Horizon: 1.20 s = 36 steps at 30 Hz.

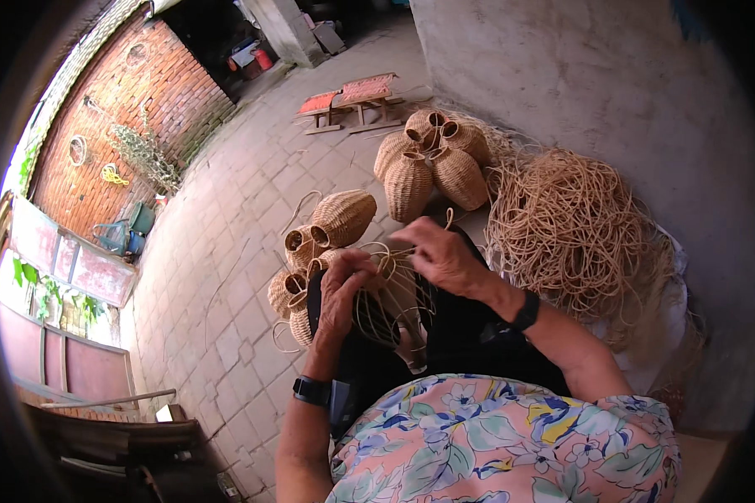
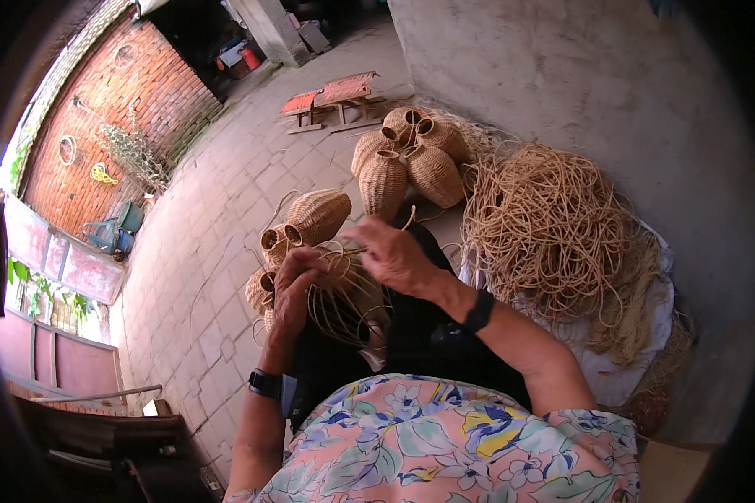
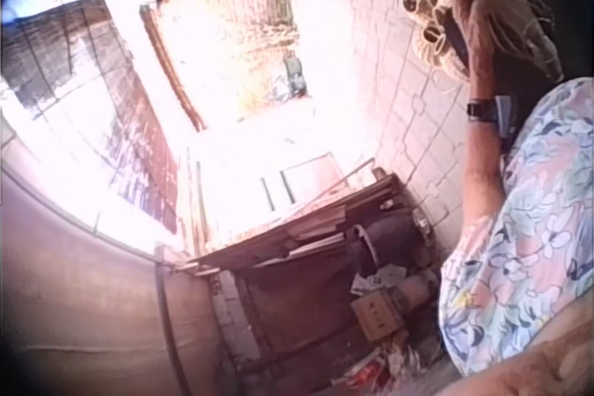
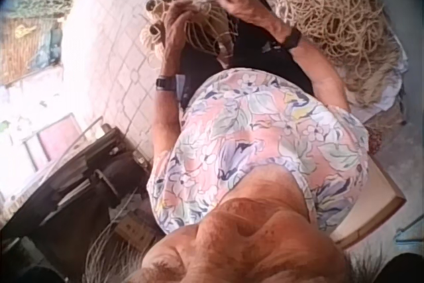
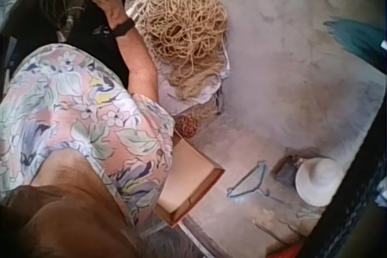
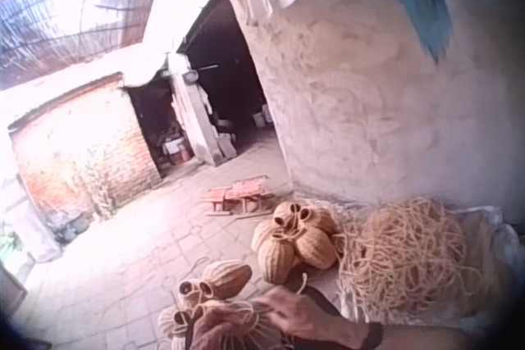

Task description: The recorder is weaving thin strips of bamboo or rattan to form a basket or cage-like structure.

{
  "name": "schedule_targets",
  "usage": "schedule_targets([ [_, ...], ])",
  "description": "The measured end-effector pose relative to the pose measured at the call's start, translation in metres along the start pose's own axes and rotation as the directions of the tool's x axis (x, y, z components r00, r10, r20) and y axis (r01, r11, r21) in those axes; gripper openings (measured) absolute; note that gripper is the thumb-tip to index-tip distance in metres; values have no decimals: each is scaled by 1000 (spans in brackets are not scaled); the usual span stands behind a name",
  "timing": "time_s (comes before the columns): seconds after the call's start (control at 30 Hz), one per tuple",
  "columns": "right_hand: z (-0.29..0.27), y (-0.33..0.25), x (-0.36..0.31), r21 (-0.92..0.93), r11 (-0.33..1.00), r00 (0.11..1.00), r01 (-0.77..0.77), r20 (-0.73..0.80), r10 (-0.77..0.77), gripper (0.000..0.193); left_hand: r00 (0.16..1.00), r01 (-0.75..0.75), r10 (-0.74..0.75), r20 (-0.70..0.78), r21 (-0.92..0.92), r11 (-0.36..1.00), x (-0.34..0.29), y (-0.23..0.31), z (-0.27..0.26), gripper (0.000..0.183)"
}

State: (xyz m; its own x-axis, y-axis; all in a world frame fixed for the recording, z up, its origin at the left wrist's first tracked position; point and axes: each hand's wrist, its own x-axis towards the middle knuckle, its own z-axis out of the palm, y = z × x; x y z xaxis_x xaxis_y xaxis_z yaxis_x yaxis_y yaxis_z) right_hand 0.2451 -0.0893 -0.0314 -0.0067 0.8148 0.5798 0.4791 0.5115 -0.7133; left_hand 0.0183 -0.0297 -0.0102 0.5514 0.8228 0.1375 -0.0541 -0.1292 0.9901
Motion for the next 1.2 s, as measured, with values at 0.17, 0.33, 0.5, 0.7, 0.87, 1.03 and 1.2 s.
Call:
schedule_targets([
  [0.17, 26, -10, 21, 9, 990, 980, 143, 141, -142, 25, 1000, 1, -1, 0, 21, 1000, -3, 1, 0, 30],
  [0.33, 21, -9, 1, 79, 989, 974, 129, 178, -141, 16, 999, -18, 19, -39, 8, 1000, 2, -4, 6, 32],
  [0.5, 8, -24, -19, -149, 979, 977, 136, 184, -107, 16, 996, -81, 90, -4, 390, 917, 5, -3, 10, 25],
  [0.7, -23, -41, -37, -399, 903, 977, 160, 191, -89, 10, 986, -144, 164, 12, 542, 828, 8, -9, 17, 17],
  [0.87, -91, -12, -47, -579, 815, 998, 32, -18, -52, 11, 977, -160, 208, -49, 482, 861, 12, -12, 20, 13],
  [1.03, -148, 46, -64, -797, 518, 946, -310, -206, 249, 17, 990, -76, 123, -68, 475, 876, 14, -8, 24, 12],
  [1.2, -104, 52, -48, -480, 784, 914, -393, -300, 275, 8, 987, -106, 150, -64, 445, 889, 16, -10, 23, 11],
])
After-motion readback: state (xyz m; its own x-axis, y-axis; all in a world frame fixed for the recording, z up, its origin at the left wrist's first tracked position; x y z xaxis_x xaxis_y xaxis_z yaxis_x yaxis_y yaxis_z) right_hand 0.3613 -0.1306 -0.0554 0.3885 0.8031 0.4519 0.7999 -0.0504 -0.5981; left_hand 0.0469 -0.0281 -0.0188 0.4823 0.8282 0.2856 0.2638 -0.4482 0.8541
